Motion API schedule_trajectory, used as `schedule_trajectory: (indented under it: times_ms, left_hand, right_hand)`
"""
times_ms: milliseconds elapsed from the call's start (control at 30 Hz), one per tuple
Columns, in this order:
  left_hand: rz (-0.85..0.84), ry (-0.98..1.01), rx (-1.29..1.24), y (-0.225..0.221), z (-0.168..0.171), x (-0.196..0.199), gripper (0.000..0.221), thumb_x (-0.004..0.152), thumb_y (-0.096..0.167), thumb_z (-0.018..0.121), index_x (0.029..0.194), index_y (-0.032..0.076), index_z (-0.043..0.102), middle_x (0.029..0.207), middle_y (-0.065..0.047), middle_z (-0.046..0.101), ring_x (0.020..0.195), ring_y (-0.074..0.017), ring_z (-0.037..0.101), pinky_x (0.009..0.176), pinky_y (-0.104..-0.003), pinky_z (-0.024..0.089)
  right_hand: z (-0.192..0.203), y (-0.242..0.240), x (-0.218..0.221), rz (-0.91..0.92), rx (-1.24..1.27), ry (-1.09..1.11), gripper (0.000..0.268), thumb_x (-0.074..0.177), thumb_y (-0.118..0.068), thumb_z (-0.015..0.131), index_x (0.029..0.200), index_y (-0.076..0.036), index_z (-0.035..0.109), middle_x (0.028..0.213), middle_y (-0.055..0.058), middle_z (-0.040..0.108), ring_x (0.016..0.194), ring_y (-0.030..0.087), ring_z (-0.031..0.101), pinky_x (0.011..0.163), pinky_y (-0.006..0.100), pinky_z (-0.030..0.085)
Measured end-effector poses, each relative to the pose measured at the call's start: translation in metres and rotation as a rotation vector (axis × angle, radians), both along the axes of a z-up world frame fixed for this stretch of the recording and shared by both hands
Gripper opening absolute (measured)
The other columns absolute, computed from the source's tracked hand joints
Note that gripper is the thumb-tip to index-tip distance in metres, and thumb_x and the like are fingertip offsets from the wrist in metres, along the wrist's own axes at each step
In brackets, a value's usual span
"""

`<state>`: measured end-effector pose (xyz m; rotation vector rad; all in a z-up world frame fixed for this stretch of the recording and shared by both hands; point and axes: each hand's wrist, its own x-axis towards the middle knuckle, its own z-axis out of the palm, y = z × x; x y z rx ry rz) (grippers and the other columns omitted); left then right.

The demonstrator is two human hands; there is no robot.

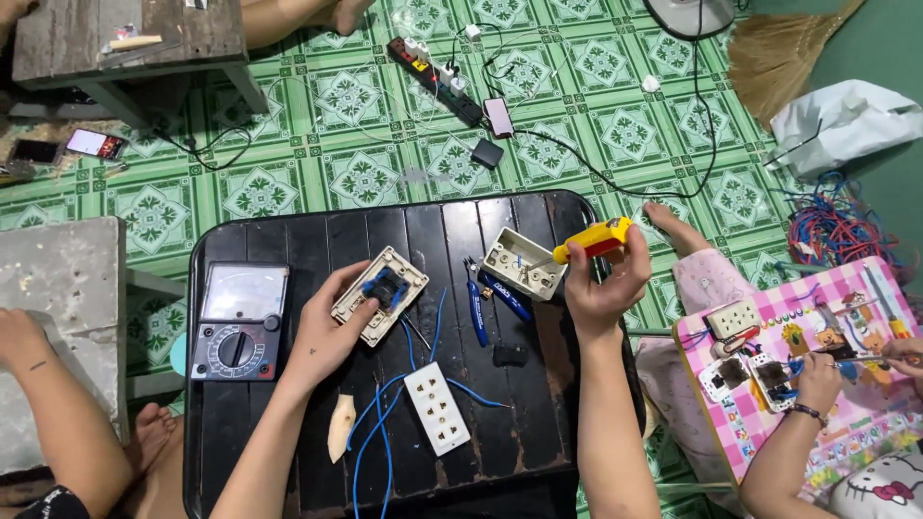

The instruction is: Assembling and wiring a power outlet and switch into a plastic housing using a screwdriver and pliers.

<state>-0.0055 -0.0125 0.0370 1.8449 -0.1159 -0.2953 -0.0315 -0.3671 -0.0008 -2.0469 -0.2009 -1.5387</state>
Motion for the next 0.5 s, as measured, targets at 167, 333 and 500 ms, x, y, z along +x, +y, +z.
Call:
schedule_trajectory:
  times_ms: [167, 333, 500]
  left_hand:
    - [0.114, -0.101, -0.017, 0.003, -0.003, 0.005, 0.053, 0.088, 0.005, 0.072, 0.140, 0.006, 0.062, 0.120, -0.031, 0.069, 0.117, -0.0438, 0.065, 0.097, -0.055, 0.051]
    - [0.174, -0.162, 0.105, 0.009, -0.009, 0.006, 0.051, 0.091, 0.009, 0.072, 0.141, 0.007, 0.060, 0.120, -0.031, 0.068, 0.115, -0.0507, 0.064, 0.090, -0.058, 0.054]
    - [0.153, -0.220, 0.221, 0.006, -0.001, 0.003, 0.049, 0.093, 0.014, 0.071, 0.139, 0.001, 0.061, 0.121, -0.032, 0.066, 0.121, -0.0518, 0.060, 0.096, -0.063, 0.051]
  right_hand:
    - [-0.002, 0.000, 0.000, 0.016, 0.049, -0.020, 0.070, 0.095, -0.013, 0.080, 0.144, 0.010, 0.034, 0.117, 0.027, 0.055, 0.096, 0.041, 0.073, 0.083, 0.043, 0.061]
    - [-0.002, -0.002, 0.005, 0.033, -0.010, -0.008, 0.068, 0.094, -0.011, 0.081, 0.140, 0.012, 0.037, 0.111, 0.026, 0.057, 0.092, 0.042, 0.074, 0.073, 0.042, 0.063]
    - [-0.003, -0.001, 0.003, 0.005, -0.029, -0.108, 0.066, 0.092, -0.013, 0.083, 0.134, 0.014, 0.039, 0.109, 0.027, 0.059, 0.088, 0.040, 0.074, 0.073, 0.040, 0.062]
